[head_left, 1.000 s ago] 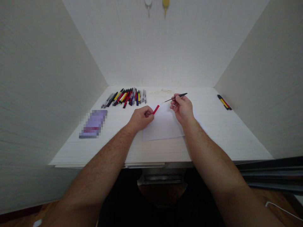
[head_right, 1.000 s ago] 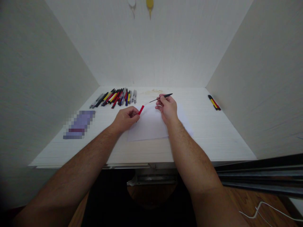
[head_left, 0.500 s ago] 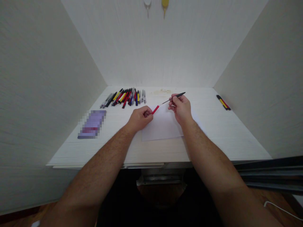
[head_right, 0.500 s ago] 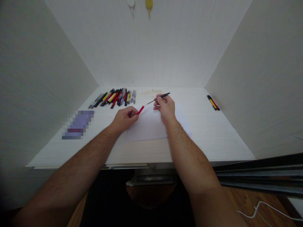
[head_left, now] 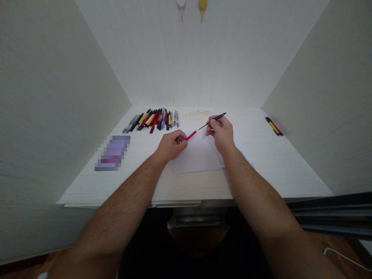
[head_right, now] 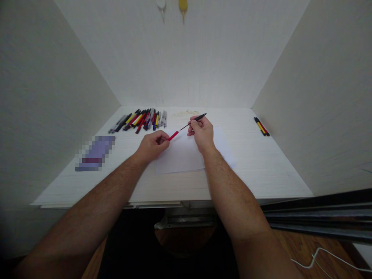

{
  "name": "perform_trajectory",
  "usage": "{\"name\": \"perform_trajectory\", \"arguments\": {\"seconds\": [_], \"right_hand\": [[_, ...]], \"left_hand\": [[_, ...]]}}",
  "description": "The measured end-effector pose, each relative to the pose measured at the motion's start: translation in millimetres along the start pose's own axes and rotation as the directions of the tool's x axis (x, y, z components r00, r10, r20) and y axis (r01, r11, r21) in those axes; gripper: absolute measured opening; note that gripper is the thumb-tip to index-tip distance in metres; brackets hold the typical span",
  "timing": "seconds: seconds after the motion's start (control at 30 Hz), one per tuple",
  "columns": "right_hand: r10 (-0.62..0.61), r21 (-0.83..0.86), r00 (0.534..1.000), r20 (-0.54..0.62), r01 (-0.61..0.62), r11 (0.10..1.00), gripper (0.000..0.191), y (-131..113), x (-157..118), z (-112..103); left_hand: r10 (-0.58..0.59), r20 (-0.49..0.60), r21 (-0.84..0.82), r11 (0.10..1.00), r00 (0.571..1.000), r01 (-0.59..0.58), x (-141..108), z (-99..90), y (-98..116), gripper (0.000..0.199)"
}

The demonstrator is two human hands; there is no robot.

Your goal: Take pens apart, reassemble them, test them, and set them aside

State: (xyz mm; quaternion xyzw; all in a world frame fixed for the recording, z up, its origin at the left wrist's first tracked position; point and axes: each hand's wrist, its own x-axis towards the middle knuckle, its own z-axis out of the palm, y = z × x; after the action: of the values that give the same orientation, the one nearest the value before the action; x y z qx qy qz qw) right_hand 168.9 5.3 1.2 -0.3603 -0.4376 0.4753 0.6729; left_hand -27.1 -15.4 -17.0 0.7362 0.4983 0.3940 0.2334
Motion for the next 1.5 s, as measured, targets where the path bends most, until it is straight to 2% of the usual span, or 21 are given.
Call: {"name": "perform_trajectory", "arguments": {"seconds": [0.4, 0.6, 0.9, 1.0, 1.17, 1.4, 1.5], "right_hand": [[0.017, 0.025, 0.999, -0.038, -0.016, 1.000, 0.008, -1.9, 0.7, 0.0], [-0.042, -0.062, 0.999, 0.007, 0.042, 0.997, 0.008, -4.4, -3.4, 2.8], [-0.096, -0.125, 0.995, -0.001, 0.095, 0.988, 0.006, -4.9, -2.6, 2.7], [-0.083, -0.113, 0.996, -0.025, 0.080, 0.990, 0.007, -5.1, -1.4, 1.8], [-0.074, -0.107, 0.997, -0.010, 0.072, 0.992, 0.011, -3.9, -1.3, 2.7], [-0.080, -0.093, 0.996, -0.027, 0.077, 0.993, 0.015, -2.6, 0.4, 0.6], [-0.059, -0.047, 0.995, -0.081, 0.056, 0.997, 0.014, -3.0, 2.1, -0.8]], "left_hand": [[0.032, -0.005, 0.059, 0.998, 0.999, -0.031, -0.2, -2.1, 0.8, 0.014], [0.043, 0.011, 0.029, 0.999, 0.999, -0.043, 0.4, 0.3, -2.5, 0.013], [0.050, 0.020, 0.061, 0.997, 0.999, -0.052, -0.2, -0.2, -1.2, 0.012], [0.078, 0.036, 0.064, 0.995, 0.996, -0.080, -0.7, -1.4, 0.4, 0.017], [0.138, 0.064, 0.065, 0.988, 0.988, -0.143, -0.9, -1.2, 1.4, 0.041], [0.158, 0.064, 0.061, 0.985, 0.985, -0.162, -1.5, -1.3, -0.5, 0.041], [0.118, -0.004, -0.024, 0.993, 0.993, -0.118, -1.2, 1.5, -3.0, 0.037]]}}
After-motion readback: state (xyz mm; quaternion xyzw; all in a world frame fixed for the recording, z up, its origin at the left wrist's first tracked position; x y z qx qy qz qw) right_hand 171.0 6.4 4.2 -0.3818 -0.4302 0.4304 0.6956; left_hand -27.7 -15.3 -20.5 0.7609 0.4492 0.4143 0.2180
